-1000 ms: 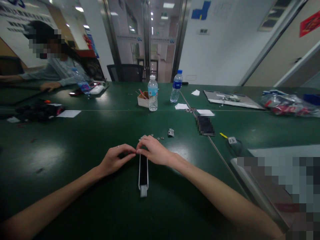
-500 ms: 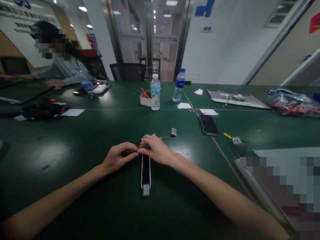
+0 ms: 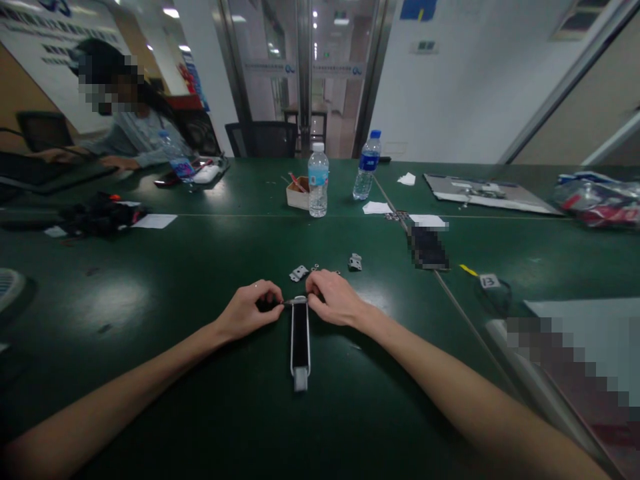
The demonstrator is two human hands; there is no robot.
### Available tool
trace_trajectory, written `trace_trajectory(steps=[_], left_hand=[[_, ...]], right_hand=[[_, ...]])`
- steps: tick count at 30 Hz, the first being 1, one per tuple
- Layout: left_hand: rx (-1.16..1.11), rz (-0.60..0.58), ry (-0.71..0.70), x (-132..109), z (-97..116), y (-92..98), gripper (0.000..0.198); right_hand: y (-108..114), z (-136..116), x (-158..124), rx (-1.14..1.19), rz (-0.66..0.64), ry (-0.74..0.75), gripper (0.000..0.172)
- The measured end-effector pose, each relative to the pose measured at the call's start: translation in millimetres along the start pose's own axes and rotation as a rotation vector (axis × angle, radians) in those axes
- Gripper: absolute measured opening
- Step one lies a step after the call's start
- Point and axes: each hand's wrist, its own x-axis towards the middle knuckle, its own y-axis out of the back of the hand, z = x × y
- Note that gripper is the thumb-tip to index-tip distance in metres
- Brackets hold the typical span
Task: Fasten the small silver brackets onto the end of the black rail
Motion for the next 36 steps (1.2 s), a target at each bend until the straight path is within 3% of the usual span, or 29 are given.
trace_trajectory(steps=[11, 36], left_hand=[[-0.032, -0.029, -0.004, -0.5, -2.4, 0.0, 0.008], [-0.061, -0.058, 0.047, 1.1, 0.5, 3.3, 0.012]], right_hand=[[3.4, -3.5, -8.8, 0.034, -0.042, 0.064, 0.015], [3.9, -2.5, -7.9, 0.030, -0.042, 0.110, 0.010]])
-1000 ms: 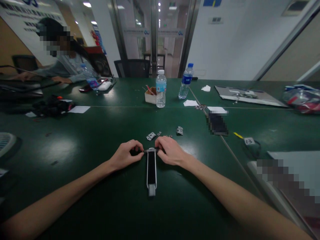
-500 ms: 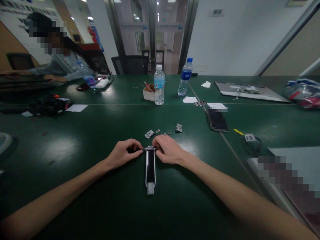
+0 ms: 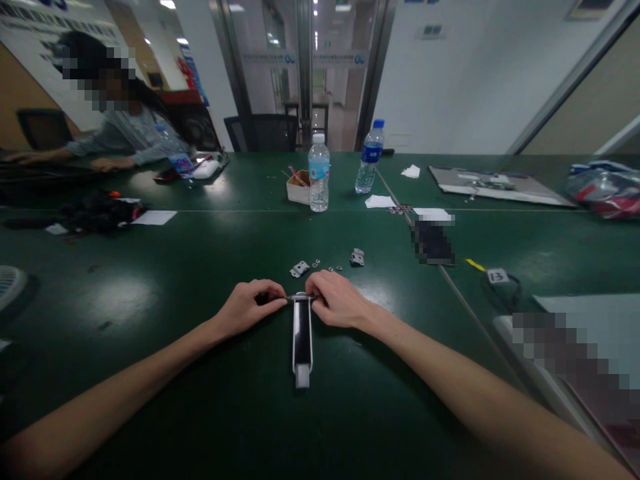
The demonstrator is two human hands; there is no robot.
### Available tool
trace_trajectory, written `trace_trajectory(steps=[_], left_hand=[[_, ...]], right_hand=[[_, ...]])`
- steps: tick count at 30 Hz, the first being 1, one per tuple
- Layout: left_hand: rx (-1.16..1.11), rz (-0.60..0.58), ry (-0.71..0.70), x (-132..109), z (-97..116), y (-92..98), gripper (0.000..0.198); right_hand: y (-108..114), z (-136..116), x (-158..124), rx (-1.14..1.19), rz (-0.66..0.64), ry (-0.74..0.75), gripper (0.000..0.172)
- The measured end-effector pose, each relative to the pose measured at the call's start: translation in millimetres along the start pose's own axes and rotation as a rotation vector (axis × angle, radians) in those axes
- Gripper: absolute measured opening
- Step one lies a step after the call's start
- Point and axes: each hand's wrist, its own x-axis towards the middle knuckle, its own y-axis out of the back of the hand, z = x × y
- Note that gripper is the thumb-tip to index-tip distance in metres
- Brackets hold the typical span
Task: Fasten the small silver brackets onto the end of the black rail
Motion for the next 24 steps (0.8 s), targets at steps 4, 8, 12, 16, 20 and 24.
trace_trajectory(steps=[4, 8, 12, 16, 20, 24], left_hand=[[0.027, -0.009, 0.002, 0.3, 2.8, 0.7, 0.011], [0.043, -0.003, -0.018, 0.0, 2.2, -0.1, 0.011], [0.042, 0.026, -0.019, -1.0, -1.1, -1.9, 0.014], [0.057, 0.041, -0.035, -1.4, -2.1, -3.1, 0.014], [0.083, 0.023, -0.061, -0.8, 0.6, -2.8, 0.012], [0.089, 0.022, -0.073, -0.4, 3.4, -2.3, 0.012]], right_hand=[[-0.2, 0.8, 0.2, 0.004, -0.004, -0.003, 0.010], [-1.8, 2.4, 0.4, 0.005, 0.000, 0.011, 0.012], [-2.4, 3.3, -0.1, 0.002, -0.002, 0.012, 0.011], [-1.5, 2.9, 0.2, 0.012, -0.011, 0.016, 0.011], [-2.2, 3.4, 0.7, 0.018, 0.002, 0.027, 0.013], [-2.8, 3.6, 0.5, 0.024, 0.004, 0.034, 0.012]])
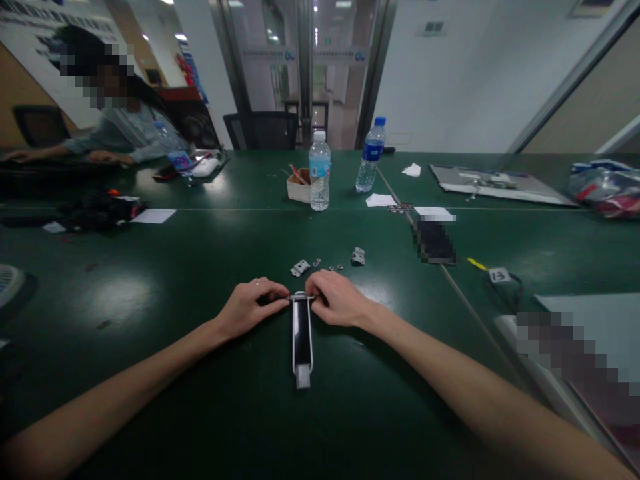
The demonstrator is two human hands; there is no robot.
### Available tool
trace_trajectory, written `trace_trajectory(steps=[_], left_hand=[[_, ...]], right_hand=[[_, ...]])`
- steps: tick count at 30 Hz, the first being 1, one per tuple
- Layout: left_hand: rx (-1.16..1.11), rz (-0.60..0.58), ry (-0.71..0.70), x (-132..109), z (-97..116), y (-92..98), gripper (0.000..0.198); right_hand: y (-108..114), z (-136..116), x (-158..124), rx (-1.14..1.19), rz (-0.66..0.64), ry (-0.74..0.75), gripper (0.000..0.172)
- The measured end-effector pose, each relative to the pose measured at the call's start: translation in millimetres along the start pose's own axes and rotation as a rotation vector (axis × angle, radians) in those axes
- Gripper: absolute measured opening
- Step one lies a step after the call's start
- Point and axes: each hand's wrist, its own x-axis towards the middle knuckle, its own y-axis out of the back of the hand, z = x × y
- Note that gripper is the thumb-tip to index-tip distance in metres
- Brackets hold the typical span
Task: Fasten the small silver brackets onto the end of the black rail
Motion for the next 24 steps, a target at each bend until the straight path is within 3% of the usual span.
trace_trajectory(steps=[24], left_hand=[[0.025, -0.031, -0.001, 0.7, 0.0, -0.3, 0.013]], right_hand=[[2.2, -2.1, 0.8, 0.001, -0.008, 0.001, 0.011]])
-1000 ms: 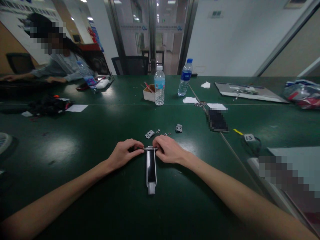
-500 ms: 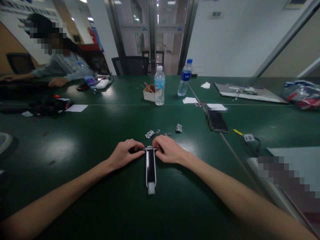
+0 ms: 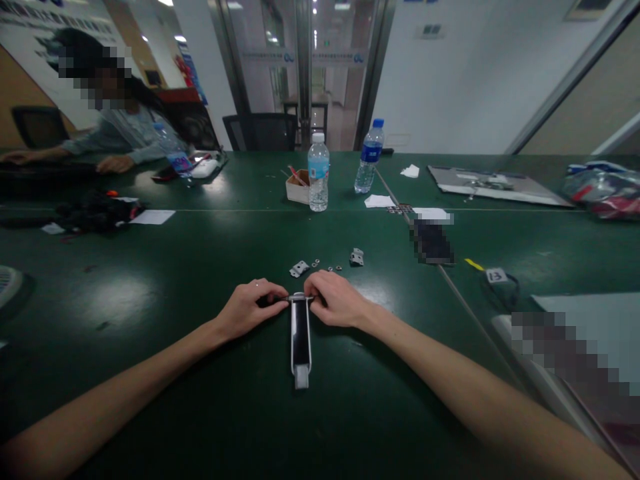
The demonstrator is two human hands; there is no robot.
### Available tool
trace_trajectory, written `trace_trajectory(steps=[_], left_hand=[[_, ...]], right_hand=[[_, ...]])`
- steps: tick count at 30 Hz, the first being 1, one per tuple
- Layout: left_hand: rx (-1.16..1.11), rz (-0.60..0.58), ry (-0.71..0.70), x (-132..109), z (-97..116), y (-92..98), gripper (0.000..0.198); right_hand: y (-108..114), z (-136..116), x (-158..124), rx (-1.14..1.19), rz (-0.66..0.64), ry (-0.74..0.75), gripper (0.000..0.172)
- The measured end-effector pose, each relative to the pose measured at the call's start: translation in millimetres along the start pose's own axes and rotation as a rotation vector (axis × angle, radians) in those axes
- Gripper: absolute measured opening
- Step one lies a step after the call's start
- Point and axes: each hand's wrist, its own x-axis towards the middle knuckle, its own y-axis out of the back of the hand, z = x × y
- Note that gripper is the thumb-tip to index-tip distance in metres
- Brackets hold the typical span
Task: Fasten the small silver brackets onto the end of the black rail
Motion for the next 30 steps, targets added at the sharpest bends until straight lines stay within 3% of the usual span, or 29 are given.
trace_trajectory(steps=[8, 12, 17, 21, 26, 30], left_hand=[[0.017, 0.002, -0.006, -1.0, -3.6, -1.9, 0.013], [0.006, -0.001, -0.004, -1.7, -4.6, -1.8, 0.016], [-0.001, -0.013, 0.003, -0.6, -1.1, 0.6, 0.015], [-0.009, -0.012, 0.001, -0.7, 0.0, 1.0, 0.015], [-0.017, -0.019, 0.006, -1.6, -1.0, 0.3, 0.016], [-0.017, -0.011, -0.005, -1.6, -2.6, -0.2, 0.016]], right_hand=[[-3.1, 3.1, -0.9, -0.052, 0.071, 0.014, 0.014], [-0.8, 14.7, 0.9, -0.065, 0.287, -0.058, 0.009], [5.4, 41.2, 2.9, -0.141, 0.557, -0.276, 0.009], [5.3, 52.2, 3.7, -0.230, 0.532, -0.329, 0.016], [2.6, 48.6, 3.9, -0.256, 0.447, -0.337, 0.020], [4.2, 46.9, 3.2, -0.205, 0.525, -0.372, 0.024]])
